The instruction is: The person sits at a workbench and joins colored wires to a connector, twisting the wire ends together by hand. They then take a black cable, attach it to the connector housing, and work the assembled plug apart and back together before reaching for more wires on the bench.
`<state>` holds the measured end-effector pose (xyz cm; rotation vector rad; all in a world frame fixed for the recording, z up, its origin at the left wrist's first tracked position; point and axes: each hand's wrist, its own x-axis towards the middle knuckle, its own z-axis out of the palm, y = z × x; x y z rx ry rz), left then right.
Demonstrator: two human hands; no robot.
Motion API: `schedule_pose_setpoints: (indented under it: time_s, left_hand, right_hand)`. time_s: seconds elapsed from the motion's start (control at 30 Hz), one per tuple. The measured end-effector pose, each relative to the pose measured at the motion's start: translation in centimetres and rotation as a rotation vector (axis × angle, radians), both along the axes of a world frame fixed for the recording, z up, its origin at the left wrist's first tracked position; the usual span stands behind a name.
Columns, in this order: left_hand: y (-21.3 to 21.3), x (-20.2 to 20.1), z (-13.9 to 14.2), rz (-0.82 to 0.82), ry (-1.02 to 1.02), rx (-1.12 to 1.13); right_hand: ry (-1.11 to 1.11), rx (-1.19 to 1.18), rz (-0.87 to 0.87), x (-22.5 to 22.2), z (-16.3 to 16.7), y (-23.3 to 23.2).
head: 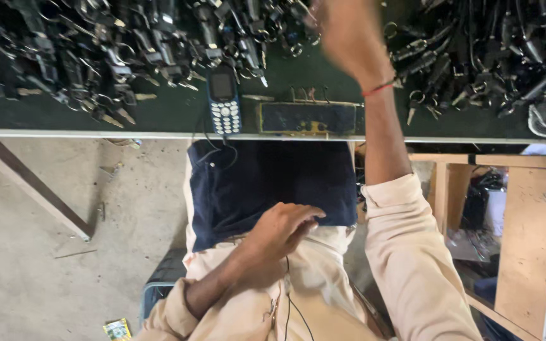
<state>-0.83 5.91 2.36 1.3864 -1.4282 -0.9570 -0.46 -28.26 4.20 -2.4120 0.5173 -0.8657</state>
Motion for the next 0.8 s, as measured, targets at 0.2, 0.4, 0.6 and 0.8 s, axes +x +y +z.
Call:
schedule_pose_setpoints:
  time_s: [0.2,0.4,0.6,0.8]
  left_hand:
    - [-0.7,1.6,-0.3,-0.046,0.194,0.081]
    - [-1.0,3.2,-0.5,0.018,0.008,-0.126]
    - [-0.7,7.3,-2.0,0.324,-0.229,-0.293]
    - [-0.4,15.1,-4.9,0.987,-0.242,-0.268]
  right_hand:
    - [0.144,0.068,0.066,-3.9,1.7,2.6]
    - [0.001,-0.209,-0.677,-13.4,0.3,-9.4]
    - [0.102,-0.36,-0.427,-17.2,-5.0,-12.1]
    - [0.259,-0.204,-0.5,-16.9,-7.0,-13.4]
